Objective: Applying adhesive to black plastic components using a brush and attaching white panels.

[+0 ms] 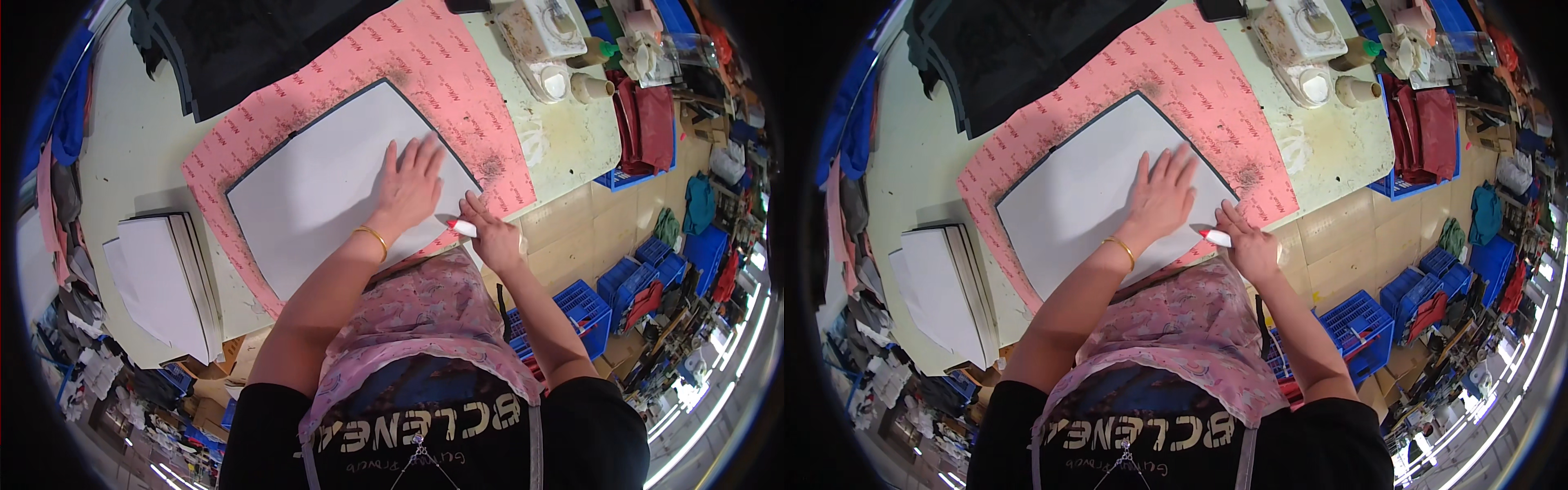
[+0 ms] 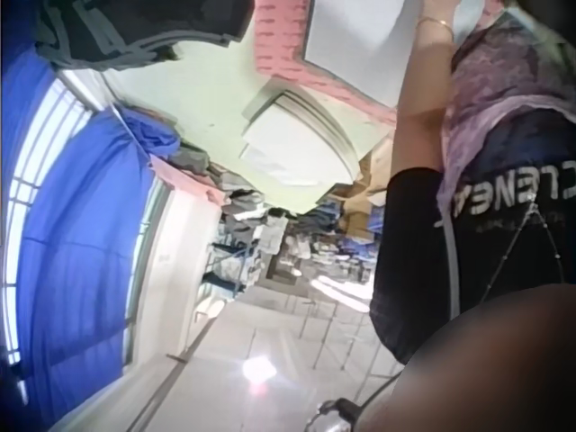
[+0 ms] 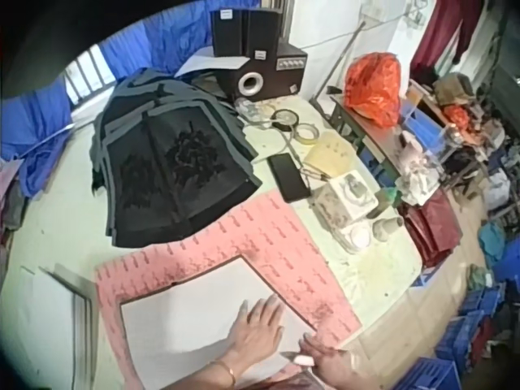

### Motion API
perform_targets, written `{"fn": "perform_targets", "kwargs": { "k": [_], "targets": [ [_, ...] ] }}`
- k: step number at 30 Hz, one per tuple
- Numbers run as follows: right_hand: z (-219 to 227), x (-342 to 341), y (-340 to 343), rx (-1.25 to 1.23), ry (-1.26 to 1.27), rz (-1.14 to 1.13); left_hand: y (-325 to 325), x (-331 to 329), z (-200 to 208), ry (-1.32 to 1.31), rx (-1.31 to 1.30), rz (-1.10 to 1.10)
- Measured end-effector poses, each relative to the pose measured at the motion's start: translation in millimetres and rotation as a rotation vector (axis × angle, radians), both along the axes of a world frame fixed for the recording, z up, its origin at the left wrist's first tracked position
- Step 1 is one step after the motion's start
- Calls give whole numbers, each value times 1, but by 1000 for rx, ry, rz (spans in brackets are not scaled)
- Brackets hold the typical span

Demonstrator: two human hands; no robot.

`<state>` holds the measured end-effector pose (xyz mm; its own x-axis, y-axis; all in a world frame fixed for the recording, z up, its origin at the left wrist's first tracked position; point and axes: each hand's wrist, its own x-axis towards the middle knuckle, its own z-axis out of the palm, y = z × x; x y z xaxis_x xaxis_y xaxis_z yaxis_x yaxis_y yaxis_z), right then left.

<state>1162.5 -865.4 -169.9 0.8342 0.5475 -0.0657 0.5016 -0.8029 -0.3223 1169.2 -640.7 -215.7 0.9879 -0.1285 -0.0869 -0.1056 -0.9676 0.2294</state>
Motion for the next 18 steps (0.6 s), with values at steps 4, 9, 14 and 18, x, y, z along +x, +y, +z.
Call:
{"fn": "perform_targets", "kwargs": {
  "k": [4, 9, 14, 18],
  "targets": [
    [4, -9, 3, -181, 30, 37, 53, 36, -13, -149, 134, 165],
    [13, 7, 6, -263, 95, 102, 81, 45, -6, -19, 157, 244],
    [26, 28, 56, -417, 181, 241, 124, 15, 26, -193, -258, 430],
    [28, -27, 136, -129, -40, 792, 117, -113, 63, -439, -733, 858]
  ]
}}
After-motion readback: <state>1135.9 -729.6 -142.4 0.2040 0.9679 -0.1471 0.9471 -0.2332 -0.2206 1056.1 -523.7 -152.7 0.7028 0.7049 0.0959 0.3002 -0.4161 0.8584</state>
